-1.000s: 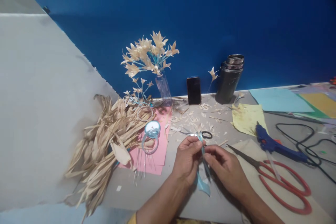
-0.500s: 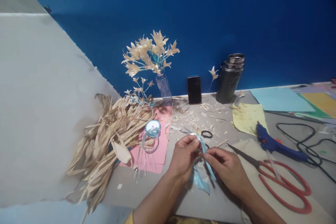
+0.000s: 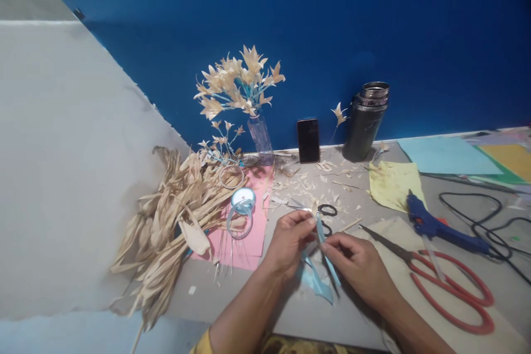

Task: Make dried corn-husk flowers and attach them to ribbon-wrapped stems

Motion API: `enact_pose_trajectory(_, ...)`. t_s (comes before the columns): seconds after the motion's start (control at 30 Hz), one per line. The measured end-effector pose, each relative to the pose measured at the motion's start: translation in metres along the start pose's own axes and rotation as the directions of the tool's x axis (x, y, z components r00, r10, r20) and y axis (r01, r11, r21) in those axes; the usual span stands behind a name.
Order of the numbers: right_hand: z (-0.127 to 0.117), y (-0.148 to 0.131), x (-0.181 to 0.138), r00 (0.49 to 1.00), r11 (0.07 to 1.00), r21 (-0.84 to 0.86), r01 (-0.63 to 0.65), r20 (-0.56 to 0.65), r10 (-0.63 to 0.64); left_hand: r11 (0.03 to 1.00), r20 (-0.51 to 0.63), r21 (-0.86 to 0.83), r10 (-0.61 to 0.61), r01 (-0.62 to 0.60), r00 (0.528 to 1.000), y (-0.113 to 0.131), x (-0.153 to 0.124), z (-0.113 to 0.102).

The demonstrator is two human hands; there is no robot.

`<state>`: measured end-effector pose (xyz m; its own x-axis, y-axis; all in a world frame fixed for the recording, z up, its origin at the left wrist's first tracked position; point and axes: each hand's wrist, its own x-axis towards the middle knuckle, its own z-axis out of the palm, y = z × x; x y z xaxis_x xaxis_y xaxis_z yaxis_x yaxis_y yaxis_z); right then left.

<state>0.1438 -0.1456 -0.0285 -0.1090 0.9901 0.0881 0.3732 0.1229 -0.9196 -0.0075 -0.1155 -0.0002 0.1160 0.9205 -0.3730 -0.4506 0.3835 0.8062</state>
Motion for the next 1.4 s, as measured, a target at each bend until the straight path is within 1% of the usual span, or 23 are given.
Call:
enact_pose_trajectory(0.17, 0.000, 0.001, 0.000, 1.000, 1.000, 0.008, -0.001, 0.012, 0.001, 1.000, 0.058, 0.006, 0.007, -0.007, 0.998, -0.002, 0.003, 0.001)
enact_pose_trajectory(0.33, 0.001, 0.001, -0.001, 1.000, 1.000, 0.012, 0.002, 0.006, -0.002, 0.999, 0.063, 0.035, 0.015, -0.018, 0.998, -0.004, 0.002, 0.004)
enact_pose_trajectory(0.5, 0.000, 0.001, -0.001, 0.999, 0.999, 0.051, 0.001, -0.037, 0.000, 0.997, 0.132, 0.068, -0.048, 0.039, 0.990, -0.004, -0.006, 0.004)
enact_pose_trajectory(0.57, -0.001, 0.001, -0.001, 0.999, 0.997, 0.071, -0.006, -0.046, 0.010, 0.999, 0.102, 0.046, -0.032, 0.027, 0.994, -0.005, -0.009, 0.004)
enact_pose_trajectory(0.67, -0.001, 0.001, 0.000, 0.999, 0.998, 0.068, -0.001, -0.053, 0.004, 0.999, 0.006, 0.028, 0.026, -0.026, 1.000, -0.008, -0.011, 0.004)
enact_pose_trajectory(0.73, 0.000, 0.001, -0.001, 0.999, 0.998, 0.055, 0.010, -0.051, -0.008, 0.998, -0.038, 0.041, 0.055, -0.053, 0.998, -0.012, -0.011, 0.004)
enact_pose_trajectory(0.9, 0.002, 0.002, -0.003, 0.999, 0.999, 0.041, 0.026, -0.035, -0.025, 0.993, -0.042, 0.091, 0.082, -0.078, 0.996, -0.016, -0.010, 0.006)
enact_pose_trajectory(1.0, 0.000, 0.003, -0.003, 0.999, 0.999, 0.052, 0.006, -0.032, -0.004, 0.985, -0.040, 0.135, 0.113, -0.107, 0.993, -0.015, -0.010, 0.005)
enact_pose_trajectory(1.1, -0.004, 0.004, 0.000, 0.992, 0.992, 0.114, -0.058, -0.104, 0.070, 0.983, -0.009, 0.147, 0.113, -0.111, 0.993, -0.014, -0.011, 0.003)
enact_pose_trajectory(1.17, -0.007, 0.004, 0.003, 0.983, 0.977, 0.189, -0.096, -0.136, 0.123, 0.991, 0.051, 0.114, 0.060, -0.065, 0.997, -0.014, -0.012, 0.002)
enact_pose_trajectory(1.27, -0.010, 0.002, 0.008, 0.979, 0.934, 0.329, -0.139, -0.094, 0.179, 0.997, 0.136, 0.073, -0.031, 0.021, 0.990, -0.017, -0.013, 0.002)
enact_pose_trajectory(1.33, -0.009, 0.002, 0.009, 0.979, 0.905, 0.398, -0.153, -0.067, 0.195, 0.996, 0.143, 0.085, -0.051, 0.039, 0.988, -0.020, -0.014, 0.003)
enact_pose_trajectory(1.4, -0.009, 0.003, 0.009, 0.979, 0.890, 0.432, -0.149, -0.063, 0.195, 0.993, 0.124, 0.114, -0.053, 0.039, 0.991, -0.021, -0.014, 0.005)
